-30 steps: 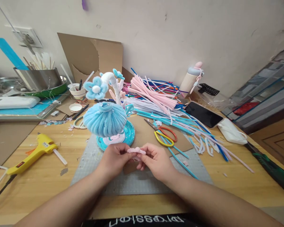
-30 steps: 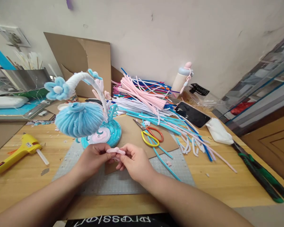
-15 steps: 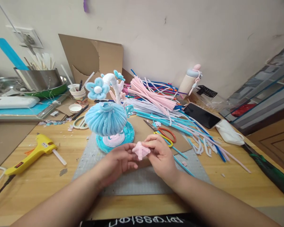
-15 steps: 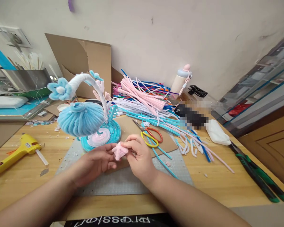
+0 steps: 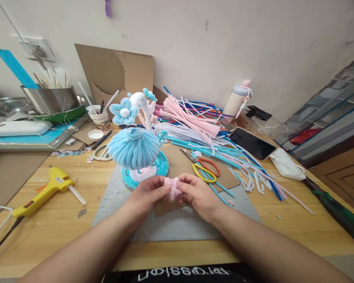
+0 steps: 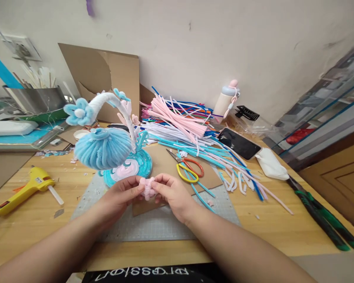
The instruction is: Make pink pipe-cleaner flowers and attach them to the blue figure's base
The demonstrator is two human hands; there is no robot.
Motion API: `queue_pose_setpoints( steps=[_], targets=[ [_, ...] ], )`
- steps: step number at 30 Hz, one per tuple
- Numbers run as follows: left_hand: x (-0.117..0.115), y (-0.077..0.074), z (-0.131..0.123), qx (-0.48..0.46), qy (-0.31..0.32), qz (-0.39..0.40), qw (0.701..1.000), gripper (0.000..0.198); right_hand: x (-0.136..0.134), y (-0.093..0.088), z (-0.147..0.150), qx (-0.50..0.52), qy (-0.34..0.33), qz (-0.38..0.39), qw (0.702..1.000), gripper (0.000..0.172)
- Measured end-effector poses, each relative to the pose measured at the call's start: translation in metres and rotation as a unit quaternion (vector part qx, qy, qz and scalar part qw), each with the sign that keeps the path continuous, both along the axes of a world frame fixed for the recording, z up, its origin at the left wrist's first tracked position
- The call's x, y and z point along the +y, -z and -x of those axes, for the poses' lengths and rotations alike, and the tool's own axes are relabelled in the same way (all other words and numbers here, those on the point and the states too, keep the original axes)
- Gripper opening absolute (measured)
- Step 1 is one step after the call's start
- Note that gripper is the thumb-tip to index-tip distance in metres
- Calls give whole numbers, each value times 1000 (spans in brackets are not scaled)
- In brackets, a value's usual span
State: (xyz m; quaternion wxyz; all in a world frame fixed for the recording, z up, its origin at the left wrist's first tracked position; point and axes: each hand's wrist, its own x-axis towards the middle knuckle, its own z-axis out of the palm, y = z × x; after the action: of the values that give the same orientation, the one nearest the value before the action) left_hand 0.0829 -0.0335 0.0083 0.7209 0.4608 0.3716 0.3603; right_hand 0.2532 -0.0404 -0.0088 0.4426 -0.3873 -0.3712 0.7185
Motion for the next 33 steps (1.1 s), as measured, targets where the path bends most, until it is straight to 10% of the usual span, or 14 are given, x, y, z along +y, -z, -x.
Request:
queue_pose_setpoints(
  steps=[10,19,26,33],
  targets=[
    [3,-1,5,46,62,-11,997,27,2,-4,-5,43,-77,18,996,26],
    [3,4,0,18,9,-13,1000,26,-2,5,5,12,44,-60,997,28],
    [1,-1,5,0,116,6,993,29,1,-3,-3,16,-97,15,995,35],
    [3,1,0,-32,27,18,999,31,1,-1,-2,34,-35,29,998,26]
  ],
)
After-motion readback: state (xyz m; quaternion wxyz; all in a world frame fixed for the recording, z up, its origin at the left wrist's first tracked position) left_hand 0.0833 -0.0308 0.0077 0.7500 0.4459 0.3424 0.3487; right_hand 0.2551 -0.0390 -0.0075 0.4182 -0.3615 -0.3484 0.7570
